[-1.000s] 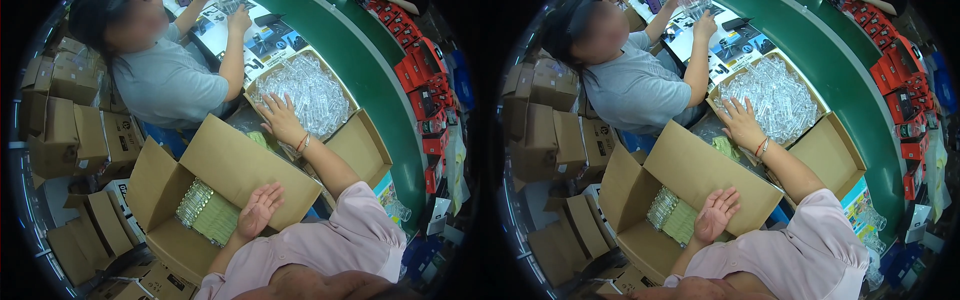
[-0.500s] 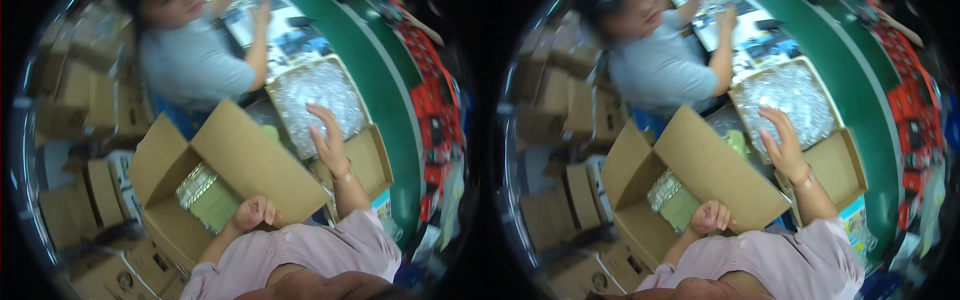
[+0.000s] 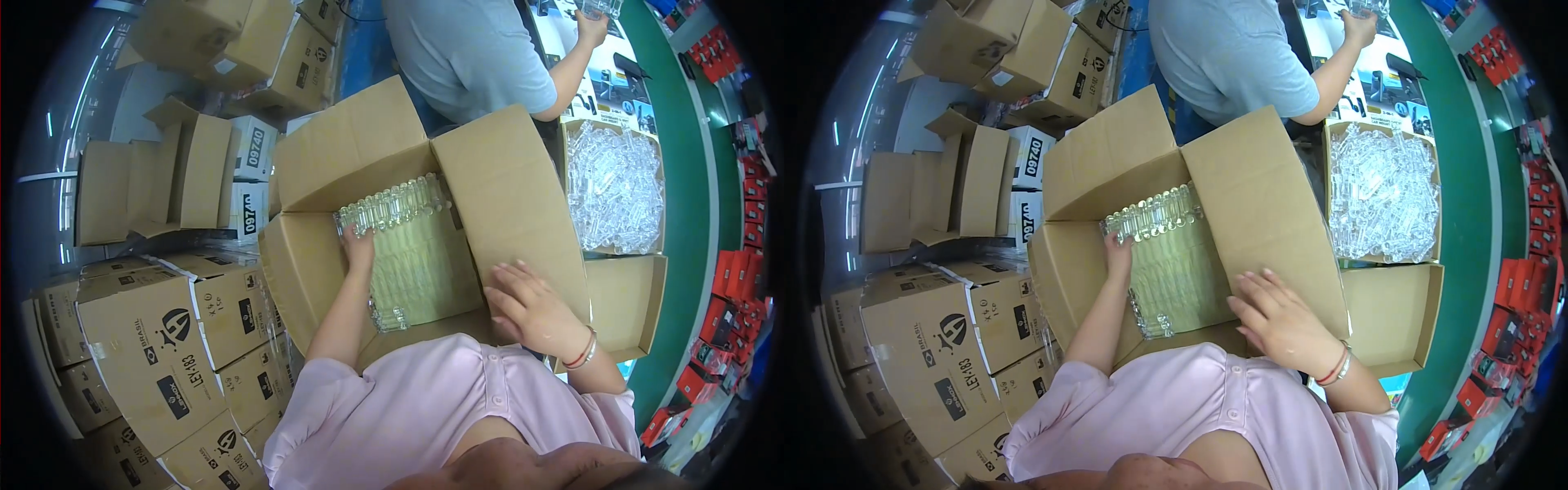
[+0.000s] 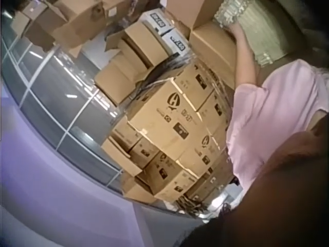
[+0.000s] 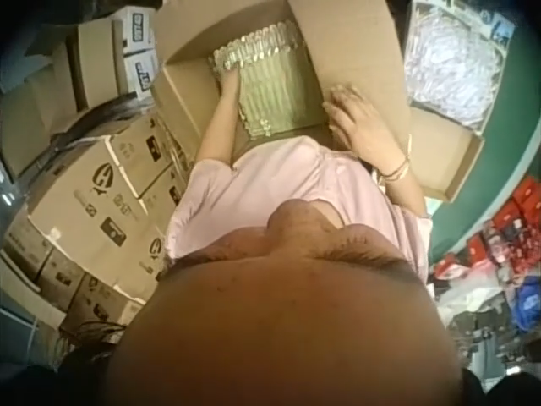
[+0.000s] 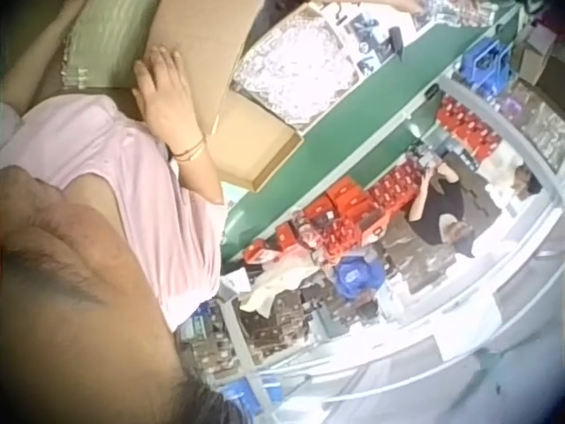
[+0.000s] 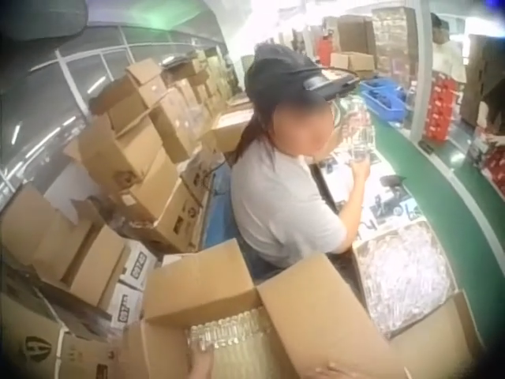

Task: Packing glass vials into cardboard boxes with protective padding.

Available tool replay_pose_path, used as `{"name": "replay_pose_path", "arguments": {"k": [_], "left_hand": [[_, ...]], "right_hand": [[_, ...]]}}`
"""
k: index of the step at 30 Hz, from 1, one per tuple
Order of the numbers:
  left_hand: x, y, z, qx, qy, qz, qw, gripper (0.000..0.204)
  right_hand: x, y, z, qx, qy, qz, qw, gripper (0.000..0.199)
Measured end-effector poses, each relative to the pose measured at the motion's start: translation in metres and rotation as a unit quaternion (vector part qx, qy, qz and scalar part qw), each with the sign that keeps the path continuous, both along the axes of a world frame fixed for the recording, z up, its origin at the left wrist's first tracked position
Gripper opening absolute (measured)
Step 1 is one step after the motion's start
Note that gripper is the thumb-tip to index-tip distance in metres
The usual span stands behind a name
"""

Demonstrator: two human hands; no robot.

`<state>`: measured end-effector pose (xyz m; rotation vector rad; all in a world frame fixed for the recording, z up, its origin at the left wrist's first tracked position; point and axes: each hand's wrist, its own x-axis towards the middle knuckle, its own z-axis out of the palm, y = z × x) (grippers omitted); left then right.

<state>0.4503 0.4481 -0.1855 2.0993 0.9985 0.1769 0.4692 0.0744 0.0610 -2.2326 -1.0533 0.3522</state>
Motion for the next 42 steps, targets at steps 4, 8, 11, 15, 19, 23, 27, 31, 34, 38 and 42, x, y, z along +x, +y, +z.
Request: {"name": "replay_pose_path", "arguments": {"k": [4, 8, 11, 15, 19, 23, 27, 31, 34, 38, 42], "left_hand": [[0.003, -0.005, 0.0, 0.108, 0.022, 0.041, 0.993, 0.049], [-0.043, -0.016, -0.01, 0.002, 0.324, -0.326, 0.888, 0.063], [-0.082, -0.015, -0.037, 0.137, 0.368, -0.685, 0.613, 0.061], [-0.112, -0.02, -0.056, 0.035, 0.537, -0.57, 0.621, 0.047], [-0.13, -0.038, -0.031, 0.106, 0.411, -0.564, 0.708, 0.035], [-0.129, -0.011, -0.011, 0.111, 0.389, -0.577, 0.709, 0.032], [-0.118, -0.003, -0.006, 0.067, 0.394, -0.573, 0.716, 0.03], [-0.118, -0.006, -0.005, 0.011, 0.4, -0.568, 0.719, 0.029], [-0.117, -0.006, -0.003, -0.029, 0.407, -0.566, 0.716, 0.028], [-0.118, -0.009, 0.0, -0.078, 0.416, -0.562, 0.71, 0.027], [-0.115, -0.018, 0.007, -0.121, 0.422, -0.564, 0.699, 0.025]], "right_hand": [[0.007, 0.054, 0.015, -0.008, -0.036, 0.025, 0.999, 0.04], [-0.002, 0.119, -0.004, -0.131, -0.018, 0.108, 0.985, 0.033], [-0.034, 0.194, -0.135, -0.34, 0.051, 0.184, 0.921, 0.033], [-0.051, 0.232, -0.23, -0.316, 0.215, 0.308, 0.872, 0.037], [-0.084, 0.241, -0.314, -0.237, 0.183, 0.44, 0.847, 0.039], [-0.09, 0.237, -0.33, -0.108, 0.144, 0.512, 0.84, 0.034], [-0.102, 0.24, -0.318, -0.132, 0.264, 0.444, 0.846, 0.034], [-0.101, 0.223, -0.308, -0.158, 0.389, 0.37, 0.829, 0.033], [-0.102, 0.219, -0.293, -0.17, 0.478, 0.306, 0.805, 0.033], [-0.091, 0.212, -0.267, -0.183, 0.587, 0.213, 0.759, 0.032], [-0.086, 0.215, -0.288, -0.206, 0.656, 0.193, 0.7, 0.031]]}}
